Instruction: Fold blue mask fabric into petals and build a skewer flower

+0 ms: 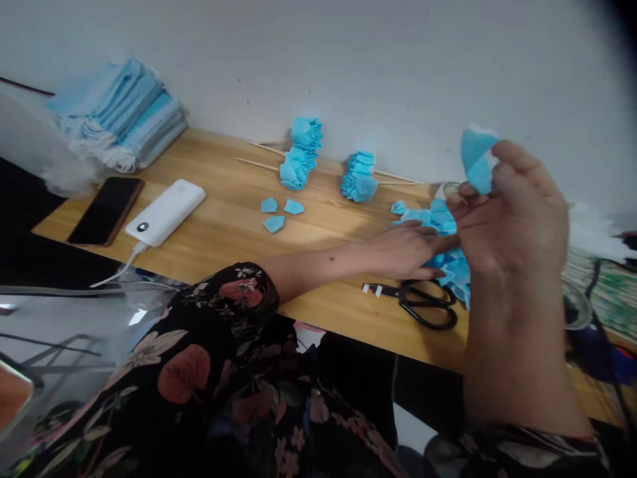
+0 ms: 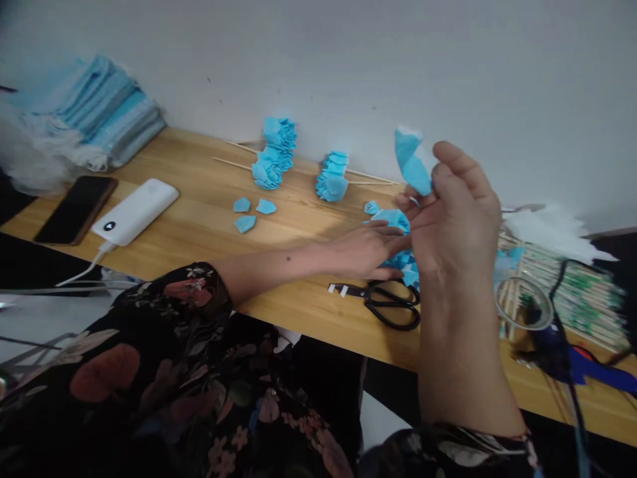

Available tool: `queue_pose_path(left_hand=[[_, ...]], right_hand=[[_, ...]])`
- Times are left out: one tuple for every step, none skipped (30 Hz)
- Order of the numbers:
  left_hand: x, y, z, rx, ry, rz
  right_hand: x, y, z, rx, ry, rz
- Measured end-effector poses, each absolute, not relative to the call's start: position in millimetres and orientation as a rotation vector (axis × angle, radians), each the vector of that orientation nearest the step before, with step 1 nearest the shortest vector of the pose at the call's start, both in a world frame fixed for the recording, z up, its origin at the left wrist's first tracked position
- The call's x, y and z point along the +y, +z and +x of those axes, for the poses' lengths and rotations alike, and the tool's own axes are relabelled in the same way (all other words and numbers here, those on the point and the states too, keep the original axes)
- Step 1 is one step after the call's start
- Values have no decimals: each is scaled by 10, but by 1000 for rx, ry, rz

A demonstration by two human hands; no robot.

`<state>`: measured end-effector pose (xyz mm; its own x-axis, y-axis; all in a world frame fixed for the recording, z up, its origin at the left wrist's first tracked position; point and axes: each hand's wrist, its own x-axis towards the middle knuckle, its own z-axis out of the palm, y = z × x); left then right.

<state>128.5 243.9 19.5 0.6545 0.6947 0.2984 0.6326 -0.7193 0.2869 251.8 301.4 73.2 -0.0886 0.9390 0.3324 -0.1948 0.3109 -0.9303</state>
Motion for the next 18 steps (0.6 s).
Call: queue_pose_path(left_hand=[[2412,174,1243,1070,578,2773],[2388,157,1205,1048,579,2833],[2368,147,1173,1027,593,2885],[2354,143,1147,1008,615,2927],[2347,146,1125,984,634,2961],[2347,154,1105,957,645,2989],[2351,166,1083,930,647,3011],[2356,179,1058,914,647,3024],[2358,193,1029,914,650,3027],[2349,211,995,927,656,3020],[2324,237,960,940,665,3004],[2275,273,926,953,686,2977],[2199,326,896,957,722,2947],[2093,397,873,949,759,2915],[1958,486,858,954,839,2874],[1801,589,851,958,879,2843],[1630,699,852,937,849,2850],[1456,805,857,933,783,2869]], right_hand=[[3070,694,2457,-1277,1194,-802],[3132,661,2407,-1246,1256,-824],[3199,629,2367,-1222,1299,-840],[3268,597,2336,-1223,1322,-854],[3335,562,2312,-1250,1325,-865],[3396,520,2292,-1286,1317,-879],[3447,470,2275,-1311,1310,-902],[3487,412,2261,-1321,1312,-935],[3511,347,2247,-1321,1321,-974],[3521,278,2236,-1325,1340,-1013],[3515,208,2228,-1348,1364,-1044],[3496,142,2225,-1393,1390,-1065],[3466,83,2228,-1443,1416,-1080],[3429,34,2238,-1470,1443,-1093],[3390,-1,2257,-1455,1471,-1113],[3352,-23,2286,-1404,1494,-1141],[3321,-33,2323,-1331,1506,-1174],[3300,-31,2367,-1255,1501,-1208]])
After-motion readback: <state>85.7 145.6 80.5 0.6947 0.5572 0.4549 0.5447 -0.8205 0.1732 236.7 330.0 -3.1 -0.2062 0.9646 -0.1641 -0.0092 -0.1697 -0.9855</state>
